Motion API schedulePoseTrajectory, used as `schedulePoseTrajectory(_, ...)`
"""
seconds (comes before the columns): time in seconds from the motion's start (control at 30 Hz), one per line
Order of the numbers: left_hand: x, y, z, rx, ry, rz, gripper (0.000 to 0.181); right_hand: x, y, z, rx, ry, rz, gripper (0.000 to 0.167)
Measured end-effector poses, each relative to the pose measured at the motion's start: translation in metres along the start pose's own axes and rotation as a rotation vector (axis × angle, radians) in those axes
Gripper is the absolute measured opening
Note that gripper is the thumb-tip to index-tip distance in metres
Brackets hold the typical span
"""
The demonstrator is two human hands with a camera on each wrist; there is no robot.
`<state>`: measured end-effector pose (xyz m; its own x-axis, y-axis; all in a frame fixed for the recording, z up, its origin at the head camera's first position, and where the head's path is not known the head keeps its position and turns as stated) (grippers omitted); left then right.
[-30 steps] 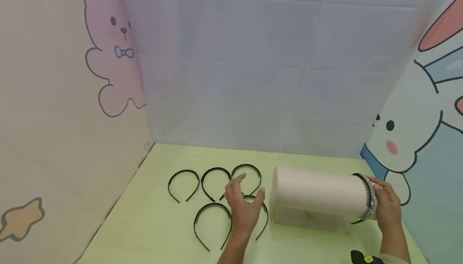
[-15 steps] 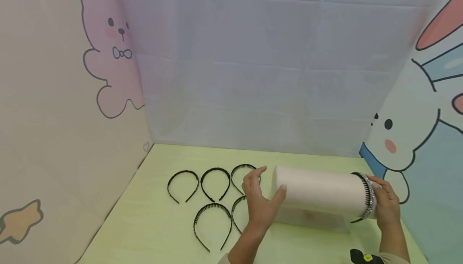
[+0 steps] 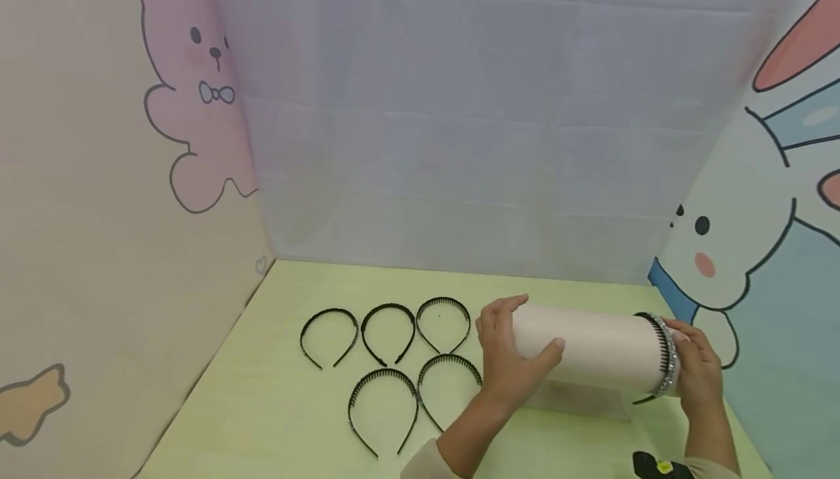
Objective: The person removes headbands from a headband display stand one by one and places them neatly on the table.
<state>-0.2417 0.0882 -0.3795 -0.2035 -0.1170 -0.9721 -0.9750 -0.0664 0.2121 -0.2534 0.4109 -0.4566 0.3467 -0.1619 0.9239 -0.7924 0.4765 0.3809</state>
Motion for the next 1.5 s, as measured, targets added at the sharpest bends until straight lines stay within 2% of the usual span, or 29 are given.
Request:
schedulePoseTrajectory(0.1, -0.002, 0.001, 0.011, 0.052, 0.040, 0.015, 0.063, 0.000, 0.000, 0.000, -0.009, 0.021, -0.005, 0.022)
schedulePoseTrajectory(0.23, -0.004, 0.001, 0.025, 0.081, 0.107, 0.043, 0.064, 0.000, 0.000, 0.001, -0.008, 0.045, -0.007, 0.021)
schedulePoseTrajectory(0.47, -0.009, 0.001, 0.049, 0.150, 0.248, 0.152, 0.063, 0.000, -0.001, 0.002, 0.004, 0.066, -0.016, 0.021)
schedulePoseTrajectory(0.67, -0.002, 0.004, 0.069, 0.220, 0.378, 0.148, 0.062, -0.001, 0.001, 0.003, 0.014, 0.051, -0.005, 0.021)
schedulePoseTrajectory(0.83, -0.002, 0.008, 0.082, 0.244, 0.461, 0.195, 0.062, 0.000, 0.002, 0.003, 0.025, 0.057, -0.013, 0.022)
schedulePoseTrajectory(0.93, -0.002, 0.011, 0.089, 0.256, 0.498, 0.216, 0.063, -0.003, 0.002, 0.002, 0.039, 0.071, -0.041, 0.021)
schedulePoseTrajectory(1.07, -0.001, 0.014, 0.097, 0.283, 0.522, 0.212, 0.066, -0.015, 0.007, -0.003, 0.055, 0.093, -0.090, 0.023)
schedulePoseTrajectory(1.13, -0.001, 0.015, 0.102, 0.293, 0.537, 0.212, 0.068, -0.018, 0.008, -0.005, 0.062, 0.064, -0.104, 0.024)
schedulePoseTrajectory(1.3, -0.003, 0.018, 0.113, 0.314, 0.596, 0.236, 0.070, -0.009, 0.006, -0.002, 0.058, 0.043, -0.052, 0.023)
schedulePoseTrajectory(1.5, -0.009, 0.020, 0.127, 0.377, 0.682, 0.290, 0.070, 0.001, 0.002, 0.003, 0.030, 0.061, 0.000, 0.021)
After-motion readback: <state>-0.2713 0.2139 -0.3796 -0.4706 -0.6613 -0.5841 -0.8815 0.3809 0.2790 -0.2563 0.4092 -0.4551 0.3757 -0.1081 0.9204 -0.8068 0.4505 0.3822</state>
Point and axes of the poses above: each hand's wrist, its own y-axis towards the middle knuckle, its own z-axis out of the palm, x = y × z, the point moved 8 cm from there along y, towards the middle knuckle, and after that the axes turned 13 degrees about -z, right-handed, at the moved point
